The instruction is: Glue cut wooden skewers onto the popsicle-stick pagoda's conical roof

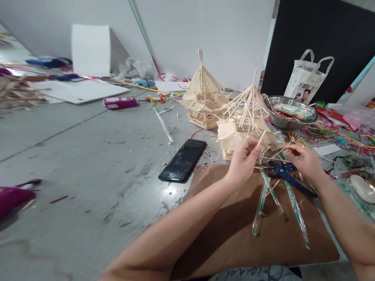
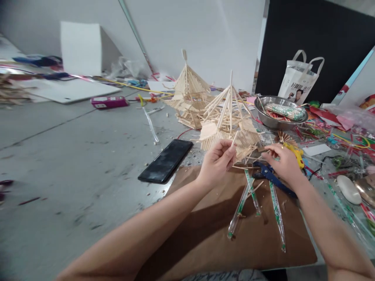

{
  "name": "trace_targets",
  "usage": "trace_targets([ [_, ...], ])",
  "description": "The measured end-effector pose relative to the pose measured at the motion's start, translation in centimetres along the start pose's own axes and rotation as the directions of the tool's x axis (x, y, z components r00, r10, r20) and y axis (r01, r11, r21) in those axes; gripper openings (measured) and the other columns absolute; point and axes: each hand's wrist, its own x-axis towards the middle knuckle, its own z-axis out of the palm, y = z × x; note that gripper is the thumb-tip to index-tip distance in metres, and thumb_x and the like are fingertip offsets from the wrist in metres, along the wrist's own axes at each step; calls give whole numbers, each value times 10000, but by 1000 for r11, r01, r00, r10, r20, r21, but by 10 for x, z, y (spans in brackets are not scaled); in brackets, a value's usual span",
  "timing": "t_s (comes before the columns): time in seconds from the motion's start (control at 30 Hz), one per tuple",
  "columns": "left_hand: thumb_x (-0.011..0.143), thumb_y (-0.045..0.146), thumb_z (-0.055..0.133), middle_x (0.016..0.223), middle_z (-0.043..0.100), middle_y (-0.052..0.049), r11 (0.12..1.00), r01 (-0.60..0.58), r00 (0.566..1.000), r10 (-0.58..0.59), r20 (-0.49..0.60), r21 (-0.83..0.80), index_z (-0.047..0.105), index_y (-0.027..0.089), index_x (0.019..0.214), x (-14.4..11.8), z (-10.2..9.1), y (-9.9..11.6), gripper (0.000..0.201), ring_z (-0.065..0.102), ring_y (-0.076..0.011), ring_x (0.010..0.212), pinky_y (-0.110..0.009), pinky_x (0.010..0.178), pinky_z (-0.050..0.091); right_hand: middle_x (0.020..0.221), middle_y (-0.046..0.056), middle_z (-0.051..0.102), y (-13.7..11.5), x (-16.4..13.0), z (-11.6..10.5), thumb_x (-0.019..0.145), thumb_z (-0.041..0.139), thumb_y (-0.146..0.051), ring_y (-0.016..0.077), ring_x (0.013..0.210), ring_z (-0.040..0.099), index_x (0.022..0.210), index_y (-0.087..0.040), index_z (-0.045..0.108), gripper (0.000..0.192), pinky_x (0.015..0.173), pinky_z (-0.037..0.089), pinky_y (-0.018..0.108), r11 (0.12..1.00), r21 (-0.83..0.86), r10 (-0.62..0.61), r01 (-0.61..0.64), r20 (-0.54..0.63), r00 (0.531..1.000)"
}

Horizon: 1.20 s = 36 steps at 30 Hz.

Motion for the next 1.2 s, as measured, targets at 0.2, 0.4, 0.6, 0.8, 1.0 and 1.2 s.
trace_targets([
  [0.2,742,357,593,505,465,67,1000,-13,1000,13,10,6,491,167,784,7,0,7,220,391,-26,420,-163,392,287,619,5,606,-81,58,-9,682,623,-455,85,527,497,706,-149,635,307,527,409,232,864,501,5,-52,94,996],
  [0.4,742,404,575,507,488,60,999,15,999,-17,-41,-40,507,158,742,10,-9,14,255,333,-11,358,-172,352,231,428,-74,394,-97,87,-4,629,687,-404,21,361,298,617,-144,551,294,345,216,190,669,725,100,-162,128,987],
  [0.6,732,418,578,452,442,75,997,16,994,-25,-109,-77,495,156,665,14,-11,10,284,306,-4,324,-167,327,194,470,-68,411,-97,106,-2,660,674,-423,12,346,303,639,-156,512,313,324,215,181,682,719,125,-135,68,990],
  [0.8,710,406,603,440,426,94,977,86,978,-121,-171,-195,445,164,656,25,-7,4,295,281,-1,274,-156,294,184,570,-50,497,-93,116,7,652,679,-426,42,326,425,709,-192,455,328,284,247,183,734,664,198,-142,-9,980],
  [1.0,680,389,633,427,435,102,960,109,972,-157,-174,-257,439,160,668,34,-5,5,300,282,-6,256,-153,284,208,448,-83,428,-95,126,14,655,680,-321,83,273,433,644,-214,393,307,249,242,192,759,633,220,-150,-33,975],
  [1.2,643,422,659,416,428,105,963,125,970,-169,-175,-239,455,156,671,40,-8,1,336,279,-4,257,-153,280,207,408,-89,417,-92,136,24,626,688,-294,107,295,466,640,-219,384,314,253,254,187,788,593,248,-167,-57,967],
])
